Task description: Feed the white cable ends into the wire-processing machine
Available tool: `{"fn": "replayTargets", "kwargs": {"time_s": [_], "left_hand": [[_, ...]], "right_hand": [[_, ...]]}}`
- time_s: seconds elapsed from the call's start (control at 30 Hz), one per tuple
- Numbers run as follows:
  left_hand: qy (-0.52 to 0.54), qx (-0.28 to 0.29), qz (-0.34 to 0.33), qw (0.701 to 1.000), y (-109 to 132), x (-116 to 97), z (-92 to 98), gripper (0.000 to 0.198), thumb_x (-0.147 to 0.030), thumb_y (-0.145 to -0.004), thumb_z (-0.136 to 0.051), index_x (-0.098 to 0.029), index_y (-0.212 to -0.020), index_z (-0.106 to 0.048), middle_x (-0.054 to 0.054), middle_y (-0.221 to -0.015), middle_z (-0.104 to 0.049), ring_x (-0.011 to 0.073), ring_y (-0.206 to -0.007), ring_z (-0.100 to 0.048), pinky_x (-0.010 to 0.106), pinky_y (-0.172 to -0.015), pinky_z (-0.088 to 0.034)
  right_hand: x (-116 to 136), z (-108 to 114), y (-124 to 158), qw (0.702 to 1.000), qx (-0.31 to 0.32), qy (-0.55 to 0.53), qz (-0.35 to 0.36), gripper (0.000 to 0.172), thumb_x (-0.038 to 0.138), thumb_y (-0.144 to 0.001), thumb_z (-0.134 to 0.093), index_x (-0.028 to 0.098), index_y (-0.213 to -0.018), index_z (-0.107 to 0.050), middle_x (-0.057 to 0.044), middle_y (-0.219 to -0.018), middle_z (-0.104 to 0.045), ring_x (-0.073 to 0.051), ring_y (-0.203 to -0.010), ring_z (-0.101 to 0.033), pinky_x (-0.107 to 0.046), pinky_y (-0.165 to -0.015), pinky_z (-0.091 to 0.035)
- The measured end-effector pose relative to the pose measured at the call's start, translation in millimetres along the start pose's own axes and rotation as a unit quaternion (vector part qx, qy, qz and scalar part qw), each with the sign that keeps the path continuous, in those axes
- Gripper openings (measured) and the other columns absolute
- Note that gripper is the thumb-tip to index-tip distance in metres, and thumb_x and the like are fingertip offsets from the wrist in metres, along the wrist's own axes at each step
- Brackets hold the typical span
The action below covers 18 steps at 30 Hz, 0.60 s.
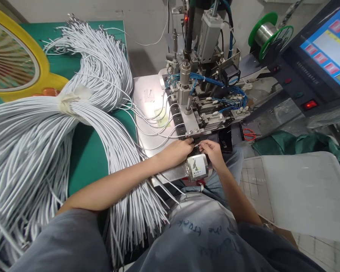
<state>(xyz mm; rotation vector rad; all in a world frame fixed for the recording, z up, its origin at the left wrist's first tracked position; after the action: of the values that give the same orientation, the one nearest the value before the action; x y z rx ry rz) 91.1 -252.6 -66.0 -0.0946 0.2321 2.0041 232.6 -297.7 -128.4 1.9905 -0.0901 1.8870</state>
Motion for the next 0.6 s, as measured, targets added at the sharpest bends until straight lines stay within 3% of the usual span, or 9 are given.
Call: {"fn": "replayTargets", "kwargs": {"time_s": [0.27,0.6], "left_hand": [[-0.006,-0.004,-0.012,1.000,3.5,-3.5,6.6,0.043,-0.002,-0.080,-0.040,-0.010,-0.120,-0.053,0.011,-0.090,-0.059,0.0170,-0.064,-0.062,0.028,-0.056,-0.047],[-0.066,0.033,-0.020,0.997,1.8,-6.3,4.2,0.045,0.000,-0.083,-0.037,-0.006,-0.126,-0.048,0.014,-0.098,-0.056,0.0199,-0.071,-0.065,0.029,-0.056,-0.048]], "right_hand": [[2.0,0.3,-1.7,0.999,0.008,0.038,0.033,0.019,0.036,-0.064,-0.063,0.017,-0.063,-0.060,0.002,-0.054,-0.056,-0.012,-0.053,-0.050,-0.026,-0.054,-0.043],[-0.9,-0.5,-2.4,0.999,0.013,0.046,0.023,0.017,0.034,-0.066,-0.060,0.018,-0.064,-0.059,0.002,-0.057,-0.057,-0.012,-0.054,-0.051,-0.025,-0.053,-0.042]]}}
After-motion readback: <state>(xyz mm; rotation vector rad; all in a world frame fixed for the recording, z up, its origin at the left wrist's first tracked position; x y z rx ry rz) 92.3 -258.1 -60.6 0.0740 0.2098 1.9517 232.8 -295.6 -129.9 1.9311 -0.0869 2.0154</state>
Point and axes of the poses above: each hand's wrist, its own y-axis away from the middle knuckle, its own z-axis out of the back of the hand, x = y × z, the point moved 3 cm from there along -y, towards the middle knuckle
